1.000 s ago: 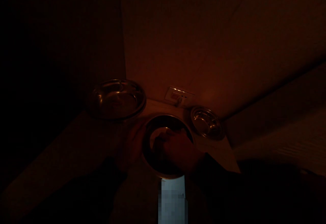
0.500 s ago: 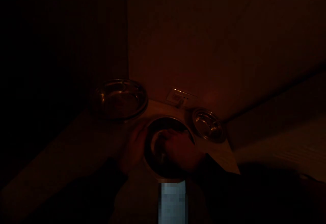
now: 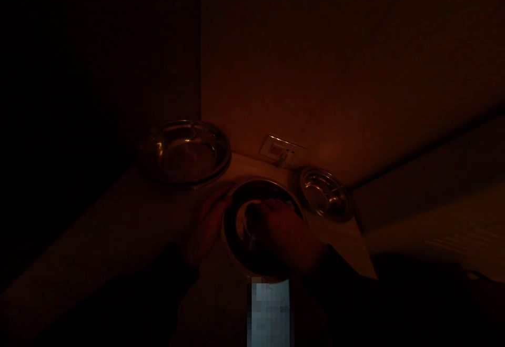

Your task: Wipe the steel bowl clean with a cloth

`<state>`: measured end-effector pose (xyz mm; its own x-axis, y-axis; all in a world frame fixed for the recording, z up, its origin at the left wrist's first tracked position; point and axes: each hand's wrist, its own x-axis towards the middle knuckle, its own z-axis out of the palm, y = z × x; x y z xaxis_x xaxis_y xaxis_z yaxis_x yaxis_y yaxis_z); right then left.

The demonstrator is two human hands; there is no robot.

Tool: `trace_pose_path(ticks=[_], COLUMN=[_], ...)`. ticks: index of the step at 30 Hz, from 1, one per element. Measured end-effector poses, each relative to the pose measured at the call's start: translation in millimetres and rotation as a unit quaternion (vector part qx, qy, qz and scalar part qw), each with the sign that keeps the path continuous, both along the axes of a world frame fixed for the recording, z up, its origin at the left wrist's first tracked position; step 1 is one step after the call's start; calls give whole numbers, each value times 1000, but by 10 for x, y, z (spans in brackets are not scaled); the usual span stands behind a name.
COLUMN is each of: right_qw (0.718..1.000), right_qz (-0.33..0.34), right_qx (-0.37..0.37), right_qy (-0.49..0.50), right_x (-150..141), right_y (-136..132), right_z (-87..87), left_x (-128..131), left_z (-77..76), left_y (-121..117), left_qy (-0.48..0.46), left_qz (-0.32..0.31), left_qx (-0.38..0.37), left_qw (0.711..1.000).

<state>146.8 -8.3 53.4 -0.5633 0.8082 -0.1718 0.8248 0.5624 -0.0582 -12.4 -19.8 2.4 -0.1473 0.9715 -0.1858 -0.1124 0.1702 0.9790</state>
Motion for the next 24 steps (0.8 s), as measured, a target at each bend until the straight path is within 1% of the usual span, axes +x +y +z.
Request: trace_pose_path(ticks=[3, 5, 7, 11, 13, 15, 18, 23, 24], right_qw=[1000, 999, 998, 992, 991, 992, 993, 991, 990], right_qz=[12, 22, 45, 96, 91, 70, 49, 102, 104], right_qx=[-8, -19, -29, -44, -38, -16, 12, -19, -17], right_qy=[2, -13, -36, -68, -87, -104, -107, -85, -88], right_x=[4, 0, -13, -51, -69, -87, -110, -99, -94], right_y=[1, -9, -33, -73, -64, -38, -10, -14, -5], right_z=[-19, -4, 33, 102, 101, 75, 27, 22, 26], left_x=[-7, 7, 26, 41, 33, 23, 18, 31, 35], left_z=[3, -11, -22, -7, 1, -3, -21, -33, -35], left_y=[0, -2, -4, -8, -10, -12, -14, -22, -24], left_qy=[4, 24, 42, 45, 48, 53, 61, 55, 54], left_qz=[-33, -40, -27, -9, -17, -29, -28, -21, -22], left_qx=[12, 31, 40, 29, 28, 34, 36, 33, 35], left_qw=[999, 998, 998, 999, 998, 998, 997, 998, 998])
